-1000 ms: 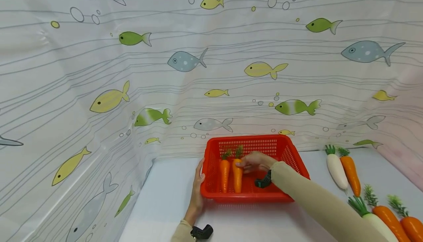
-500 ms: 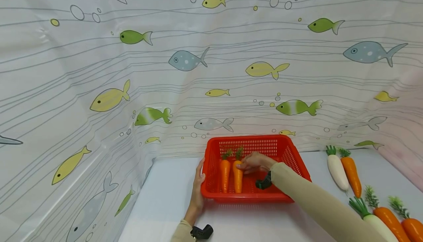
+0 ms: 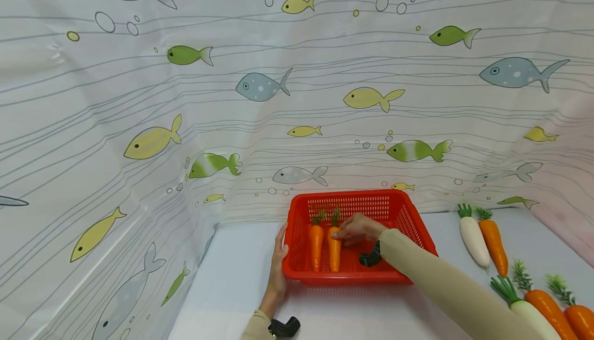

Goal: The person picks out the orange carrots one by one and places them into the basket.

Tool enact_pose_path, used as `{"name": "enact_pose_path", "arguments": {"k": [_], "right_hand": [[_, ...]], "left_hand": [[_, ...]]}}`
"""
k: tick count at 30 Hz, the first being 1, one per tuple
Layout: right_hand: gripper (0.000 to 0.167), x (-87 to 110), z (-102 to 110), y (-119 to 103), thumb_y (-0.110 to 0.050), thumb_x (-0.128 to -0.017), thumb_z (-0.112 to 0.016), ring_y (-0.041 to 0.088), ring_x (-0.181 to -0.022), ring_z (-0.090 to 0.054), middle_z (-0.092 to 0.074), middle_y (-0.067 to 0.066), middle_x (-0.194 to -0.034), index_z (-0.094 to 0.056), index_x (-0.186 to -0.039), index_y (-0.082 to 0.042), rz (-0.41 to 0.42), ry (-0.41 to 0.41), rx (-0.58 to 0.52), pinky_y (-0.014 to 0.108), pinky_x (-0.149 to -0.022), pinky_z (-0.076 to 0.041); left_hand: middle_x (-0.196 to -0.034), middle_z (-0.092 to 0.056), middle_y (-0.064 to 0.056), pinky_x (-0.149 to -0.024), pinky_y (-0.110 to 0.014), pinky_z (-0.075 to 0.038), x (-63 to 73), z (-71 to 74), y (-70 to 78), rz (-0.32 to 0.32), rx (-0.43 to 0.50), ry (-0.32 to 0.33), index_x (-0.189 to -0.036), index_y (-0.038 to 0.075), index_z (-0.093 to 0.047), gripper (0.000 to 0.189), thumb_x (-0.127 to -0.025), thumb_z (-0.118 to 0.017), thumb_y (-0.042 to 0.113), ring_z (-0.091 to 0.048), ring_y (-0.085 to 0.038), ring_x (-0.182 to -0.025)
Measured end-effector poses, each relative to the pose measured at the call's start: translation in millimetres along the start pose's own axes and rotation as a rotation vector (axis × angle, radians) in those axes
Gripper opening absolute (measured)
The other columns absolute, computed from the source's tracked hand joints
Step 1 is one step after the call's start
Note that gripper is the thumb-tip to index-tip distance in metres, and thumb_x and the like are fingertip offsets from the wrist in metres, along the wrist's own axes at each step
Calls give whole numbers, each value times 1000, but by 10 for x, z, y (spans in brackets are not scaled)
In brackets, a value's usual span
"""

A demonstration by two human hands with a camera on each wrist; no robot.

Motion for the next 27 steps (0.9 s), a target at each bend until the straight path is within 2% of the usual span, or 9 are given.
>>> {"name": "enact_pose_path", "arguments": {"k": [8, 13, 20, 27], "right_hand": [[50, 72, 31, 18, -33, -94, -81, 28, -100, -76, -78, 14, -114, -73, -125, 7, 9, -4, 64, 45, -87, -66], [45, 149, 121, -21, -34, -95, -80, 31, -97, -77, -79, 16, -111, -78, -120, 3, 26, 11, 99, 46, -85, -66], [47, 324, 518, 6, -37, -99, -75, 29, -101, -77, -79, 17, -114, -76, -121, 4, 23, 21, 125, 46, -88, -66], [55, 550, 944, 13, -33, -105, -67, 35, -106, -77, -73, 27, -126, -64, -137, 11, 90, 36, 64, 50, -90, -65]], "left_hand": [[-177, -21, 5, -124, -60, -37, 6, -21, -14, 10, 14, -4, -169, 38, -19, 60, -110, -24, 39, -31, -33, -158], [-176, -22, 8, -125, -60, -36, 3, 1, -10, 8, 20, 7, -169, 38, -21, 59, -110, -26, 39, -31, -31, -159], [-175, -24, 9, -124, -60, -36, 4, 5, -10, 15, 32, 15, -168, 40, -24, 58, -110, -26, 37, -31, -31, -159], [-175, -26, 11, -123, -55, -40, 22, 3, 22, 28, 15, 45, -168, 39, -26, 58, -111, -27, 32, -33, -29, -158]]}}
Point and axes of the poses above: each hand's wrist, its own x-axis away from the middle knuckle, its own z-axis out of the back of the hand, y = z × x, the point moved 5 cm from there along -x, towards the middle knuckle
